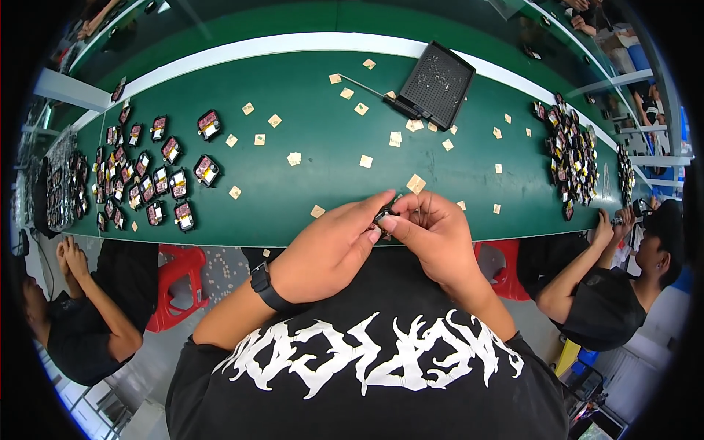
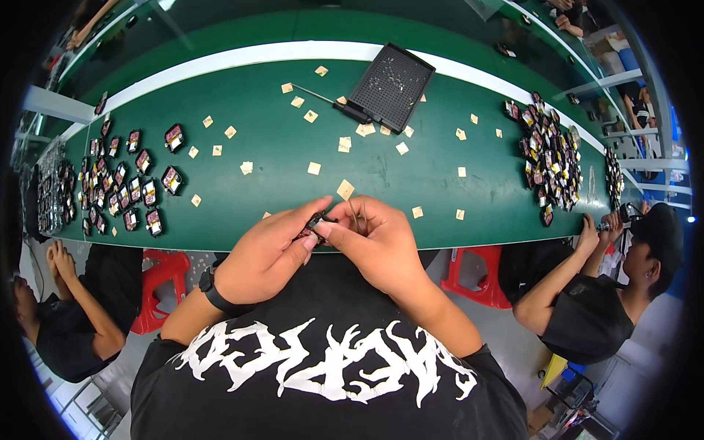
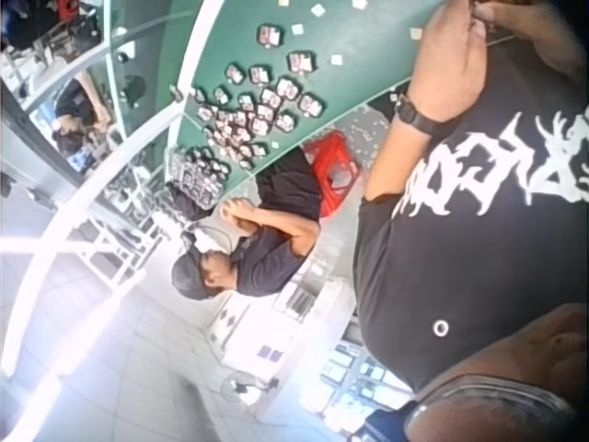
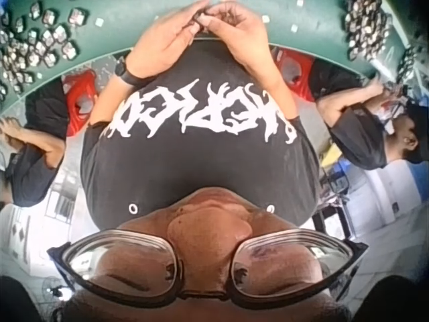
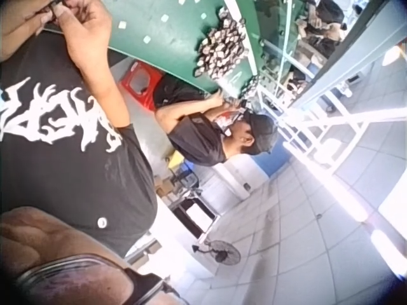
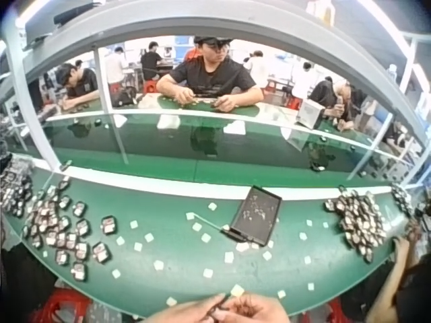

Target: Assembling internal components of smartwatches on a production line.

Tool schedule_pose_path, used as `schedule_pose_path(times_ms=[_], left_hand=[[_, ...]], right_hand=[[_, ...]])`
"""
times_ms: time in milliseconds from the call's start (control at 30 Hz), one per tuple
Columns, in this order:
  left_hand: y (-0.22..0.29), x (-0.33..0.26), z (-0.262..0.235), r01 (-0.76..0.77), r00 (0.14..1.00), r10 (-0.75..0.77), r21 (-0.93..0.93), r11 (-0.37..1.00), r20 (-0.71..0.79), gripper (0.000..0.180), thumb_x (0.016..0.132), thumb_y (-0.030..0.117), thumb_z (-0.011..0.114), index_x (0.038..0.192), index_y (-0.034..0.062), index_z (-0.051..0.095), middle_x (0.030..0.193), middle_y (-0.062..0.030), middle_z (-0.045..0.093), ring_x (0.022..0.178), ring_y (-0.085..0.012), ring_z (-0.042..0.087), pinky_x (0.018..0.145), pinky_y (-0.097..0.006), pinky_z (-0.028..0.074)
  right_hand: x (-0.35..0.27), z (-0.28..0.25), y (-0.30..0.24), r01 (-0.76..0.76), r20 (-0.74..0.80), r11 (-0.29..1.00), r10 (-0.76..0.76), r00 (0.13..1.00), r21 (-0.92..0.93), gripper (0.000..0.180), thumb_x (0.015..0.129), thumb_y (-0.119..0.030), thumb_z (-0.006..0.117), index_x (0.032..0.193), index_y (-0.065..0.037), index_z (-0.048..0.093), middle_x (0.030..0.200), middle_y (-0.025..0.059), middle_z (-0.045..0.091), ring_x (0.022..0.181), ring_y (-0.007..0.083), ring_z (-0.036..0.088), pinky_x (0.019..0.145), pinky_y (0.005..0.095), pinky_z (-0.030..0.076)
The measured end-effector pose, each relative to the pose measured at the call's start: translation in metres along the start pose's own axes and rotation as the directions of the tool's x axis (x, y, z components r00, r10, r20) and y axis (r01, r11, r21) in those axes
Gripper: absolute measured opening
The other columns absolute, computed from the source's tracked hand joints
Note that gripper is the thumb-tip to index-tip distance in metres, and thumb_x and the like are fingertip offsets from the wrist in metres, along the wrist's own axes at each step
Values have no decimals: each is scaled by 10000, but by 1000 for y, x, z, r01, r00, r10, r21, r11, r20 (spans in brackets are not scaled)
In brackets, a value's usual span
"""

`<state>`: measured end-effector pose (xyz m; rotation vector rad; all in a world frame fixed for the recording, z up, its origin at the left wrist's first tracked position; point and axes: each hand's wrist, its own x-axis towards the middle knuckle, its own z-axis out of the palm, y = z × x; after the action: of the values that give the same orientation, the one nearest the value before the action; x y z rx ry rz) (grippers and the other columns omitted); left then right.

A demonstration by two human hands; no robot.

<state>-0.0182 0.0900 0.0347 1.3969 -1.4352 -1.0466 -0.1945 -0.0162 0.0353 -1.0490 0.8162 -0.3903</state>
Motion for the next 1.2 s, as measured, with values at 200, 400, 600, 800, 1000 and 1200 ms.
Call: schedule_pose_path(times_ms=[200,400,600,800,1000,1200], left_hand=[[-2,0,10,230,967,-250,-257,938,-47,421,1031,80,562,1441,-2,508,980,-60,676,751,-104,584,691,-259,500],[-1,-10,-3,353,929,-363,-490,797,79,265,1059,93,543,1298,-20,565,938,-59,682,686,-52,539,580,-201,450],[20,-13,-17,366,914,-392,-625,690,104,355,1036,40,514,1381,-41,529,982,-108,695,699,-67,564,599,-211,473],[22,-26,-24,202,974,-224,-512,835,18,493,958,-43,455,1449,-52,490,1073,-152,699,720,-81,578,655,-222,503],[29,-21,-35,98,995,-97,-106,990,15,456,934,-52,473,1383,-73,546,1070,-163,704,847,-149,699,735,-257,537],[20,-25,-38,69,993,-73,-42,997,-90,305,997,29,534,1288,-21,609,942,-107,711,762,-172,690,690,-288,541]], right_hand=[[2,-1,8,2,34,1000,-3,999,30,129,978,-50,701,1054,49,664,944,52,713,834,88,677,742,223,560],[-5,-9,-8,-74,20,997,75,997,-22,142,987,-89,704,1095,1,686,943,-7,679,823,46,596,740,195,467],[-16,-86,-9,149,-382,910,-304,873,-386,152,964,-89,732,1090,-6,724,975,-1,696,867,66,603,802,218,479],[-49,-254,-4,-416,-284,94,-861,423,-904,417,907,-247,804,1214,12,692,1099,184,672,1013,300,663,914,387,527],[-48,-303,11,-498,-371,158,-853,366,-853,501,907,-347,797,1237,14,687,1196,237,686,1108,373,664,963,425,511],[-40,-305,9,-498,-416,218,-848,329,-839,439,940,-352,762,1185,9,715,1109,222,741,1008,358,724,891,408,553]])
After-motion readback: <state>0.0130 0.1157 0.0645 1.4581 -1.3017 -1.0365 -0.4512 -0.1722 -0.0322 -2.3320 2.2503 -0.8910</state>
